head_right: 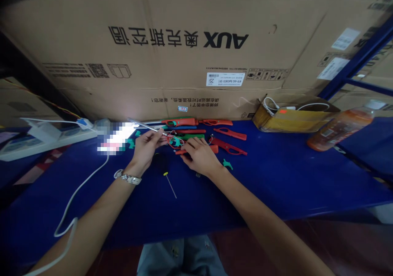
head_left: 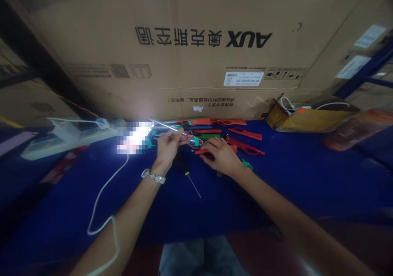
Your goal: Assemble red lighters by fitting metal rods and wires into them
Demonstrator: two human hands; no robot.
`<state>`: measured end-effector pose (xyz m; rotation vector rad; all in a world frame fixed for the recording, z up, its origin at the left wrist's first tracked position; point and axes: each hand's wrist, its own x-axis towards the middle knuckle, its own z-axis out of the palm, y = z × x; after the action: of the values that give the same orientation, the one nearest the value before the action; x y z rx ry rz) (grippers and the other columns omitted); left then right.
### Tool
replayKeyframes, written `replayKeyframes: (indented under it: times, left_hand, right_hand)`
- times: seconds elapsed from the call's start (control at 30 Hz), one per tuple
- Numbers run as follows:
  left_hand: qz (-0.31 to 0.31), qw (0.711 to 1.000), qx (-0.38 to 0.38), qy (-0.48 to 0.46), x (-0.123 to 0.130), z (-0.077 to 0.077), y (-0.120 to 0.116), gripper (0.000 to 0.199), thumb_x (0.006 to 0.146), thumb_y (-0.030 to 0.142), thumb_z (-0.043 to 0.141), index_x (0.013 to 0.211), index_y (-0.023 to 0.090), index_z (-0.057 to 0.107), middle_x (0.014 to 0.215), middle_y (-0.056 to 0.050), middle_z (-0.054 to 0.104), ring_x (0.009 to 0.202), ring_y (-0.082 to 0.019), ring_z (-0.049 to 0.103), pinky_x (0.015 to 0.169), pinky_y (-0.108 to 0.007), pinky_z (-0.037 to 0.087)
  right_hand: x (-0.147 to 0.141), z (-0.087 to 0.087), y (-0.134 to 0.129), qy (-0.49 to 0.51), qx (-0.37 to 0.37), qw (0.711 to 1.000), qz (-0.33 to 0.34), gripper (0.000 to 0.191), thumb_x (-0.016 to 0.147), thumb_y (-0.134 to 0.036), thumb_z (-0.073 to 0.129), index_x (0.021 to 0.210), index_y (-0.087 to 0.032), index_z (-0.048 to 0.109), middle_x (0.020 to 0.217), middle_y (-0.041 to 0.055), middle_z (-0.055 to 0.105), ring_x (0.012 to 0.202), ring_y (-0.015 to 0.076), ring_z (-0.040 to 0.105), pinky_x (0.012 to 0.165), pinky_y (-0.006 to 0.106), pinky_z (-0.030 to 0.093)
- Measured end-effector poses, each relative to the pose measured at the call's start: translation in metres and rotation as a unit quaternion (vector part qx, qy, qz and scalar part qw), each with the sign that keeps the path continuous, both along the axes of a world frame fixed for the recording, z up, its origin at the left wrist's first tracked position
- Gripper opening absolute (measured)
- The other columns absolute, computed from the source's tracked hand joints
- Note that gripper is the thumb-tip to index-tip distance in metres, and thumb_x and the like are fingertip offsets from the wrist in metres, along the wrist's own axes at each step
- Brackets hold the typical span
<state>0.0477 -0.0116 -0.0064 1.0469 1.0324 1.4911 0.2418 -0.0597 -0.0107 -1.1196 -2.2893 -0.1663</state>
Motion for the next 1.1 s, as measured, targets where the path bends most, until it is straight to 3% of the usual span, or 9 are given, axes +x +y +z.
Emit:
replayKeyframes:
  times: [0.1, 0.23, 0.4, 0.67, 0.87, 1.1]
  left_hand:
    - [-0.002, 1.000, 0.004, 0.000, 0.000, -0.001, 0.000, 0.042, 0.062, 0.050, 0.087, 0.067, 0.014, 0.065, 0.063, -0.001, 0.068, 0.062, -0.014, 0.069, 0.069, -0.028, 0.062]
    - [-0.007, 1.000, 0.007, 0.006, 0.000, 0.000, -0.002, 0.042, 0.063, 0.052, 0.086, 0.069, 0.015, 0.066, 0.066, -0.001, 0.069, 0.063, -0.015, 0.069, 0.069, -0.029, 0.062]
    - [-0.031, 0.999, 0.009, -0.002, 0.000, 0.002, -0.002, 0.046, 0.059, 0.055, 0.086, 0.067, 0.016, 0.063, 0.063, 0.000, 0.067, 0.062, -0.016, 0.069, 0.070, -0.032, 0.062]
    - [-0.030, 1.000, 0.004, -0.009, 0.002, 0.005, -0.005, 0.042, 0.063, 0.053, 0.085, 0.068, 0.016, 0.066, 0.061, 0.002, 0.065, 0.059, -0.013, 0.065, 0.070, -0.031, 0.062]
    - [-0.029, 0.999, 0.003, -0.012, 0.002, 0.004, -0.006, 0.040, 0.065, 0.051, 0.083, 0.067, 0.015, 0.065, 0.062, 0.002, 0.065, 0.059, -0.011, 0.063, 0.071, -0.030, 0.061]
    - [0.000, 0.999, -0.021, -0.028, 0.001, 0.001, -0.004, 0.043, 0.061, 0.053, 0.085, 0.064, 0.016, 0.064, 0.063, 0.001, 0.066, 0.061, -0.011, 0.064, 0.067, -0.025, 0.058]
  right_hand:
    - [-0.009, -0.002, 0.006, 0.039, 0.005, 0.999, 0.022, 0.014, 0.094, -0.019, 0.056, 0.100, -0.018, 0.068, 0.098, 0.0092, 0.070, 0.094, 0.0221, 0.066, 0.084, 0.038, 0.052]
    - [-0.026, 0.008, 0.015, 0.146, -0.024, 0.988, 0.050, 0.020, 0.100, -0.024, 0.050, 0.110, -0.021, 0.068, 0.105, 0.0069, 0.069, 0.092, 0.0167, 0.068, 0.082, 0.031, 0.056]
    - [-0.046, 0.019, 0.026, 0.234, -0.025, 0.971, 0.040, 0.018, 0.098, -0.024, 0.054, 0.110, -0.020, 0.067, 0.101, 0.0060, 0.069, 0.090, 0.0169, 0.068, 0.080, 0.029, 0.056]
    - [-0.050, 0.010, 0.037, 0.127, 0.034, 0.991, -0.018, 0.019, 0.099, -0.027, 0.050, 0.108, -0.022, 0.065, 0.115, 0.0097, 0.069, 0.110, 0.0234, 0.062, 0.092, 0.038, 0.052]
    - [-0.049, 0.007, 0.038, 0.067, 0.044, 0.995, -0.060, 0.037, 0.102, -0.037, 0.049, 0.133, -0.021, 0.060, 0.124, 0.0110, 0.071, 0.117, 0.0268, 0.060, 0.093, 0.042, 0.048]
    - [-0.040, 0.008, 0.037, -0.015, 0.013, 0.998, -0.055, 0.056, 0.100, -0.050, 0.049, 0.150, -0.024, 0.046, 0.147, 0.0148, 0.054, 0.123, 0.0309, 0.060, 0.094, 0.047, 0.052]
